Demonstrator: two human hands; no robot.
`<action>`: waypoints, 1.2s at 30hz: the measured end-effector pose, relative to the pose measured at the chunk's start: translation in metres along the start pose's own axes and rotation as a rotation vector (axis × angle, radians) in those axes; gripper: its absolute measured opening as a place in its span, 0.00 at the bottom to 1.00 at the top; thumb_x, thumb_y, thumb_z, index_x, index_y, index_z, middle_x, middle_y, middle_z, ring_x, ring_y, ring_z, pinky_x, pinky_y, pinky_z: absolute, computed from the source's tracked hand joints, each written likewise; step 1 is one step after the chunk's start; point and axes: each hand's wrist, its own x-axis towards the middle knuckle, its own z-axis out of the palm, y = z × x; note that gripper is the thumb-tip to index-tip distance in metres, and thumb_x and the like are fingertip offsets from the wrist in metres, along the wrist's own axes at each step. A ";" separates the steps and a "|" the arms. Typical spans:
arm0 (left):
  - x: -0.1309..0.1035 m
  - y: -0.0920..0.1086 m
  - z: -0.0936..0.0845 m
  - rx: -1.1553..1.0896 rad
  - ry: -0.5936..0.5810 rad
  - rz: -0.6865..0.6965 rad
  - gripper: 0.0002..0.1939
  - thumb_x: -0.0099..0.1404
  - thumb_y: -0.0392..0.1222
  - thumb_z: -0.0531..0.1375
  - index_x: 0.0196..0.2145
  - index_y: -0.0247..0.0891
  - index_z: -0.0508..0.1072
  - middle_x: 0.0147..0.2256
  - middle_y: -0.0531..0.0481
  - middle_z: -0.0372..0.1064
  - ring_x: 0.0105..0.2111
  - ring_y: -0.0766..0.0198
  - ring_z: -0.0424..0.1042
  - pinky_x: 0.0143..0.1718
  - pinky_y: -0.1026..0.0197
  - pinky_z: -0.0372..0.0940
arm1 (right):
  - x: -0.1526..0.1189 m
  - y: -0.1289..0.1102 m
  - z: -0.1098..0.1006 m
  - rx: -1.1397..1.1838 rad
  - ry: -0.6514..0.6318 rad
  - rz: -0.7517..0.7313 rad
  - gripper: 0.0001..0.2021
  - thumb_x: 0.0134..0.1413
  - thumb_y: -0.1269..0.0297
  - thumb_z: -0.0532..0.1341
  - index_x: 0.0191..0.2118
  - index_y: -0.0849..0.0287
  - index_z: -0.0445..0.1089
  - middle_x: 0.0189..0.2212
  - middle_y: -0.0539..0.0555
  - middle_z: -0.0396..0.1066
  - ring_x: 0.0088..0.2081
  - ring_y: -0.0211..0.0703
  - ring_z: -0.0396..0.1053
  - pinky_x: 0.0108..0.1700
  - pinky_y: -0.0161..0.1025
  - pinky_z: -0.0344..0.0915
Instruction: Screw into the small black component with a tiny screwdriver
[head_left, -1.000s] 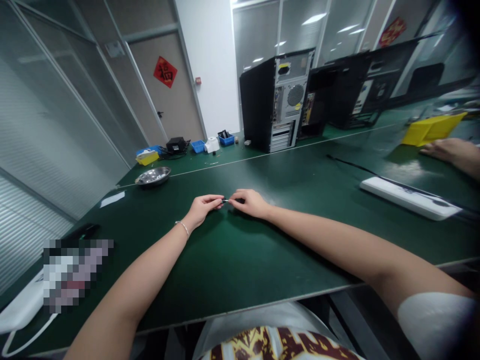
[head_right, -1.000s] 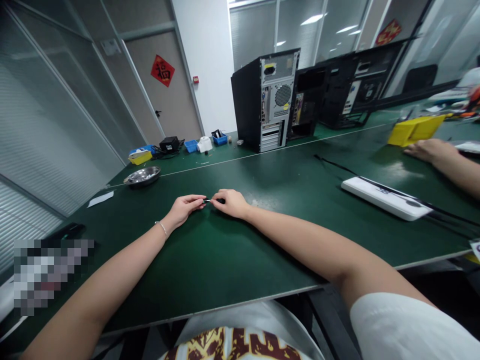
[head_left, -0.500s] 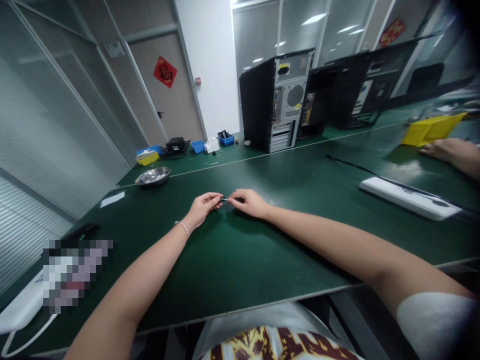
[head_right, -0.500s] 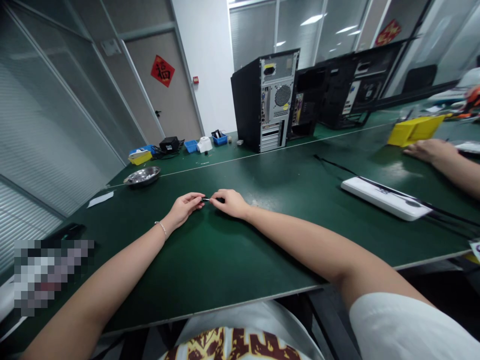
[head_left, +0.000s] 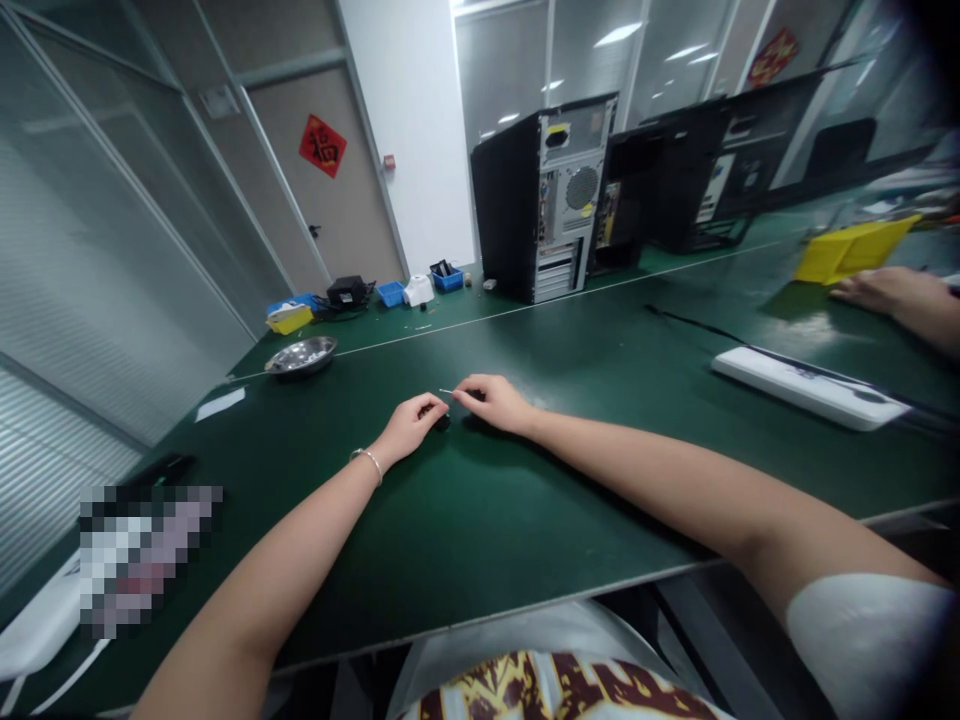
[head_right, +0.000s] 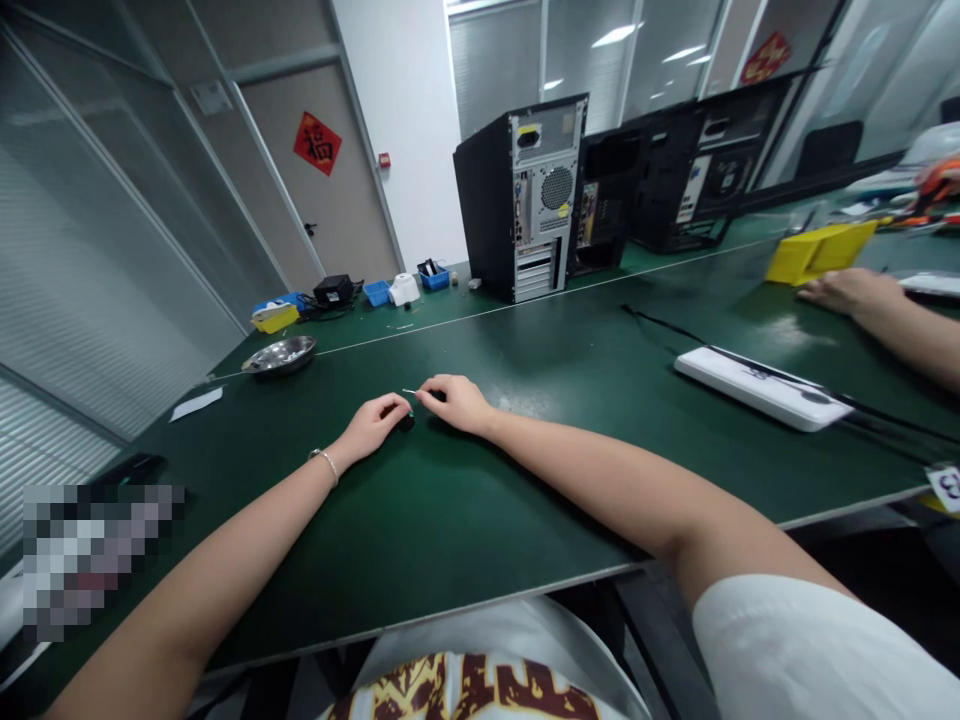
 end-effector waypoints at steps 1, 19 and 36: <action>0.000 0.002 0.001 0.082 -0.025 0.036 0.16 0.65 0.54 0.60 0.33 0.39 0.77 0.32 0.48 0.74 0.35 0.57 0.68 0.41 0.57 0.61 | 0.000 0.000 0.000 0.004 0.000 0.001 0.13 0.63 0.59 0.57 0.39 0.58 0.78 0.38 0.54 0.77 0.38 0.40 0.71 0.40 0.35 0.62; -0.003 0.001 -0.012 0.215 -0.120 0.044 0.23 0.55 0.55 0.69 0.45 0.40 0.76 0.42 0.46 0.65 0.40 0.58 0.67 0.45 0.55 0.64 | 0.009 0.002 -0.033 0.030 -0.468 -0.047 0.15 0.49 0.54 0.69 0.42 0.56 0.77 0.35 0.50 0.76 0.35 0.41 0.71 0.37 0.34 0.63; -0.003 0.000 -0.011 0.007 -0.099 -0.028 0.24 0.55 0.44 0.68 0.49 0.38 0.73 0.35 0.50 0.68 0.35 0.63 0.66 0.40 0.59 0.62 | 0.006 0.001 -0.031 -0.071 -0.506 -0.051 0.13 0.51 0.56 0.66 0.40 0.58 0.76 0.34 0.52 0.76 0.33 0.39 0.69 0.35 0.33 0.60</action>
